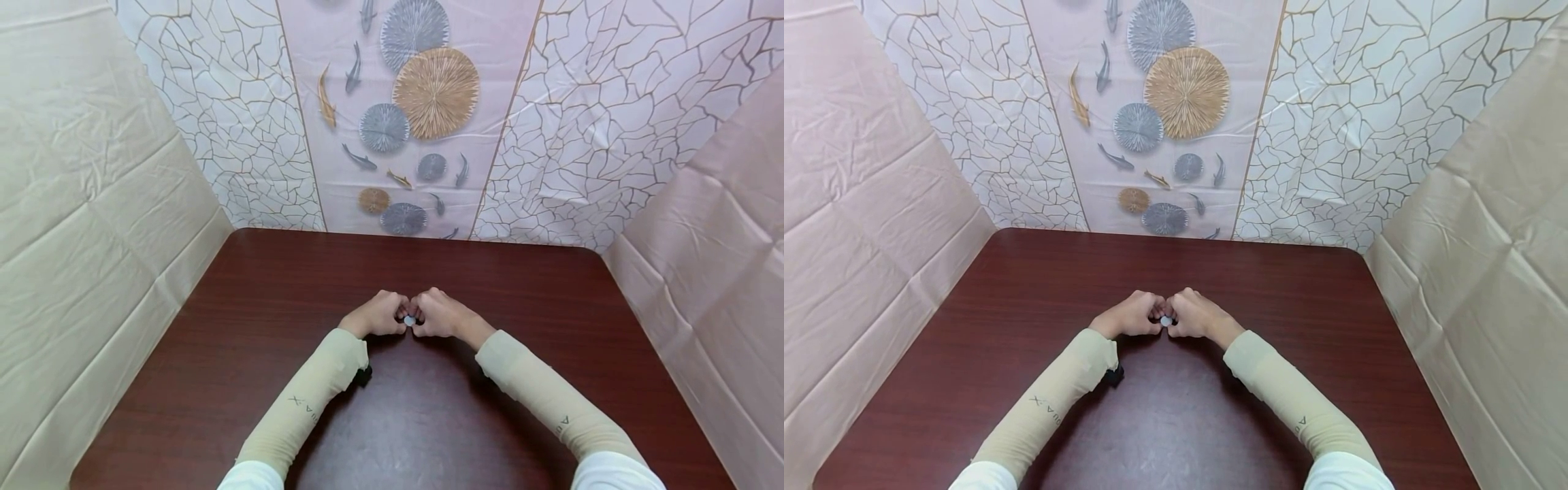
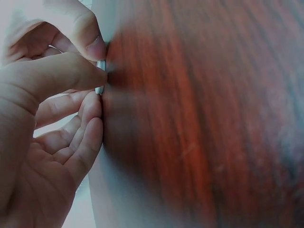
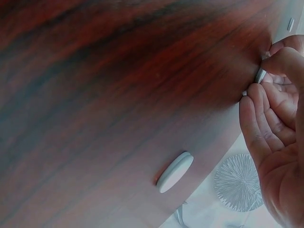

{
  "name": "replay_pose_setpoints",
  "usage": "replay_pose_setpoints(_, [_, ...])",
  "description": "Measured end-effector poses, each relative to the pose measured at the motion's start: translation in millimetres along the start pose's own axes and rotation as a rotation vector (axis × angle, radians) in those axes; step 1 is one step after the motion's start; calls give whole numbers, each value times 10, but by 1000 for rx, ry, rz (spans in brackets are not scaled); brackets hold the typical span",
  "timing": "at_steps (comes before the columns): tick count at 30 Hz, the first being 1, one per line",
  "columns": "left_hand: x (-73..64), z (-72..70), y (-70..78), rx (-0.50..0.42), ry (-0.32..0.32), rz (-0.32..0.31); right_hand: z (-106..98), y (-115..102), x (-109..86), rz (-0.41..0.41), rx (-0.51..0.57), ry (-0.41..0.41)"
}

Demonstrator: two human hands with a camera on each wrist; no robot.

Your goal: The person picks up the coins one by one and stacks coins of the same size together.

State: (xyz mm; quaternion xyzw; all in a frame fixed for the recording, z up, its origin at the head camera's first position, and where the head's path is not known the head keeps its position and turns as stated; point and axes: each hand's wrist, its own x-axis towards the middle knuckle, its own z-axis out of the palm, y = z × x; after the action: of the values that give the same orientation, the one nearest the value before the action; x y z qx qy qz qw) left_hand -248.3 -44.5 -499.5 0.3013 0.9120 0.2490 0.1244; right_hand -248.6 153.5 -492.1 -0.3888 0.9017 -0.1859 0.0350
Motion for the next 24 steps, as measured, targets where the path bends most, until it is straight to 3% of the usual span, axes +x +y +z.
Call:
replay_pose_setpoints(13, [-15, -84, -30, 30, -30, 38, -194, 54, -93, 22, 46, -84])
replay_pose_setpoints(20, [-155, -251, -126, 16, 79, 96, -391, 88, -281, 81, -30, -16])
replay_pose_setpoints(24, [-270, -380, -188, 35, 132, 86, -499, 99, -408, 141, -62, 2])
